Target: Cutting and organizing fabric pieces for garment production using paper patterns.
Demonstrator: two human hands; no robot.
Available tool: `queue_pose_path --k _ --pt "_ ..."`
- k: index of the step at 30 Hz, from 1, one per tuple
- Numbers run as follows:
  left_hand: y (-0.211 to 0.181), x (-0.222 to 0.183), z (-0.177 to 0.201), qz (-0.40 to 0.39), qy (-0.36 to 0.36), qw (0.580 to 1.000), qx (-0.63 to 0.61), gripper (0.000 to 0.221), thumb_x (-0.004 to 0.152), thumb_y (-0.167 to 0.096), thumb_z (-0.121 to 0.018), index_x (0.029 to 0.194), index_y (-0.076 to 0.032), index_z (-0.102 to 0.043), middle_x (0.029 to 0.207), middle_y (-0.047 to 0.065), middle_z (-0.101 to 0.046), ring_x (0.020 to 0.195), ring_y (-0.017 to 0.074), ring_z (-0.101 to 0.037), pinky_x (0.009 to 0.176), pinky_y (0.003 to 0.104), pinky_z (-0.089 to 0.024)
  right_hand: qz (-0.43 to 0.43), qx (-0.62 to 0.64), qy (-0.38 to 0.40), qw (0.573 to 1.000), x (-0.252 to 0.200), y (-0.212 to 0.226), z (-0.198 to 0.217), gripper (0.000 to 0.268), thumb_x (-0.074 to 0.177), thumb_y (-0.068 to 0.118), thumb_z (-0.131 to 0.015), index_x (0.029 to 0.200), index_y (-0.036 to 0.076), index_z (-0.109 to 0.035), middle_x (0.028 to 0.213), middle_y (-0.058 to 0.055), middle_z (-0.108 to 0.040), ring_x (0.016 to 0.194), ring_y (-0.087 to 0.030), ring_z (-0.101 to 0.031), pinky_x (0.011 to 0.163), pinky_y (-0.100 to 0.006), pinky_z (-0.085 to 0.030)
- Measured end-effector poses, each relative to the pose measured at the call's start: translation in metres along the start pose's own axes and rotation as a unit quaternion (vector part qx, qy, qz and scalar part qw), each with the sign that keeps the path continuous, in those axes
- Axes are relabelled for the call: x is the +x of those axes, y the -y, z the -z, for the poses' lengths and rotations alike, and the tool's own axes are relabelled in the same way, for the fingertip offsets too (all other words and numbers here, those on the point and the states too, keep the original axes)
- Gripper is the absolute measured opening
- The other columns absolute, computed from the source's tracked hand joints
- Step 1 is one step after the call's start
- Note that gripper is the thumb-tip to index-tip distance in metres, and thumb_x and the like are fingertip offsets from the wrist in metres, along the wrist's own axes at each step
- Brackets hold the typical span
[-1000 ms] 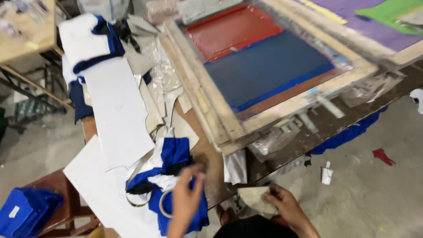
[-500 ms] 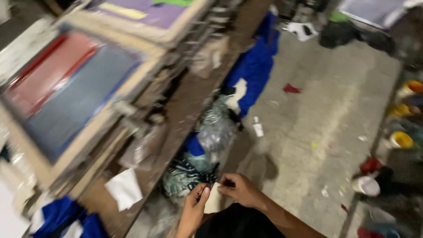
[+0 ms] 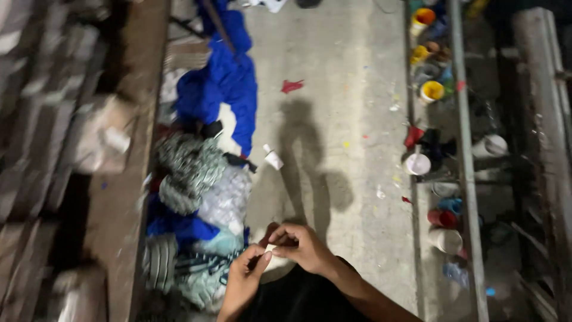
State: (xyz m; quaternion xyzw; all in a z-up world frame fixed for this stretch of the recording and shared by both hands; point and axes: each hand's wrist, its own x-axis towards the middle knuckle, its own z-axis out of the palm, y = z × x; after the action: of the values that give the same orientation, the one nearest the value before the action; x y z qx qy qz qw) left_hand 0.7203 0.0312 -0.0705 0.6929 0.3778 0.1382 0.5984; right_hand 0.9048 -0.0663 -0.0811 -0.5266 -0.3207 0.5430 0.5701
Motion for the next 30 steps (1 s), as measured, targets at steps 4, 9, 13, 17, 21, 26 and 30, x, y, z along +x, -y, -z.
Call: queue_pose_path --k 4,9,13,17,21,26,30 --pt "0.026 0.072 -0.015 0.003 0.063 0.997 -0.032 0.016 0.095 -0.011 -0.071 0.083 -0.003 -0.066 0.068 -0.005 -0.052 0.066 0.0037 -0.044 0.058 0.022 -0.037 0.091 0.005 -0.072 0.993 0.024 0.019 0.046 0.021 0.091 0.01 -0.079 0.106 0.0 -0.069 0.1 -0.002 -0.068 0.089 -0.009 -0.068 0.077 -0.026 -0.053" --pt "-0.006 0.207 -0.06 0.075 0.149 0.986 -0.03 0.009 0.091 -0.012 -0.07 0.09 -0.004 -0.069 0.073 -0.003 -0.071 0.07 0.0057 -0.062 0.064 0.024 -0.052 -0.037 0.003 -0.111 0.993 0.087 0.031 0.143 0.024 0.089 0.008 -0.08 0.11 0.002 -0.071 0.087 -0.004 -0.073 0.082 -0.009 -0.069 0.073 -0.027 -0.054" --pt "-0.063 0.326 -0.108 0.013 0.171 0.981 -0.093 0.013 0.094 -0.014 -0.072 0.091 -0.002 -0.067 0.076 -0.003 -0.063 0.072 0.0064 -0.056 0.064 0.025 -0.049 -0.054 -0.067 -0.156 0.984 0.151 0.078 0.245 0.023 0.087 0.008 -0.079 0.108 0.004 -0.071 0.086 -0.004 -0.073 0.078 -0.009 -0.069 0.072 -0.028 -0.056" --pt "-0.143 0.418 -0.134 0.005 0.165 0.98 -0.11 0.019 0.097 -0.017 -0.072 0.088 -0.003 -0.063 0.074 -0.003 -0.059 0.07 0.0052 -0.053 0.06 0.025 -0.045 -0.029 -0.126 -0.157 0.979 0.202 0.132 0.336 0.021 0.088 0.006 -0.078 0.108 0.002 -0.072 0.088 -0.005 -0.071 0.076 -0.009 -0.063 0.07 -0.028 -0.052" --pt "-0.222 0.487 -0.129 0.094 0.108 0.983 -0.111 0.017 0.097 -0.017 -0.069 0.088 -0.004 -0.063 0.069 -0.001 -0.057 0.06 0.0097 -0.048 0.052 0.028 -0.038 -0.037 -0.114 -0.172 0.978 0.263 0.176 0.388 0.029 0.09 0.007 -0.072 0.119 0.002 -0.07 0.091 -0.003 -0.071 0.08 -0.008 -0.062 0.072 -0.027 -0.051" --pt "-0.193 0.563 -0.142 0.003 -0.025 0.99 -0.139 0.014 0.098 -0.015 -0.069 0.09 -0.003 -0.065 0.074 -0.003 -0.062 0.069 0.0053 -0.052 0.061 0.024 -0.043 -0.024 -0.05 -0.054 0.997 0.353 0.175 0.452 0.028 0.092 0.007 -0.07 0.119 -0.001 -0.066 0.095 -0.003 -0.07 0.082 -0.008 -0.064 0.073 -0.026 -0.055" --pt "-0.22 0.596 -0.172 0.006 -0.154 0.976 -0.156 0.016 0.098 -0.015 -0.069 0.088 -0.003 -0.067 0.072 -0.004 -0.059 0.07 0.0028 -0.051 0.061 0.023 -0.041 -0.09 -0.027 0.065 0.993 0.406 0.24 0.495 0.024 0.097 0.01 -0.067 0.117 -0.002 -0.064 0.09 -0.004 -0.068 0.079 -0.009 -0.064 0.068 -0.028 -0.055"
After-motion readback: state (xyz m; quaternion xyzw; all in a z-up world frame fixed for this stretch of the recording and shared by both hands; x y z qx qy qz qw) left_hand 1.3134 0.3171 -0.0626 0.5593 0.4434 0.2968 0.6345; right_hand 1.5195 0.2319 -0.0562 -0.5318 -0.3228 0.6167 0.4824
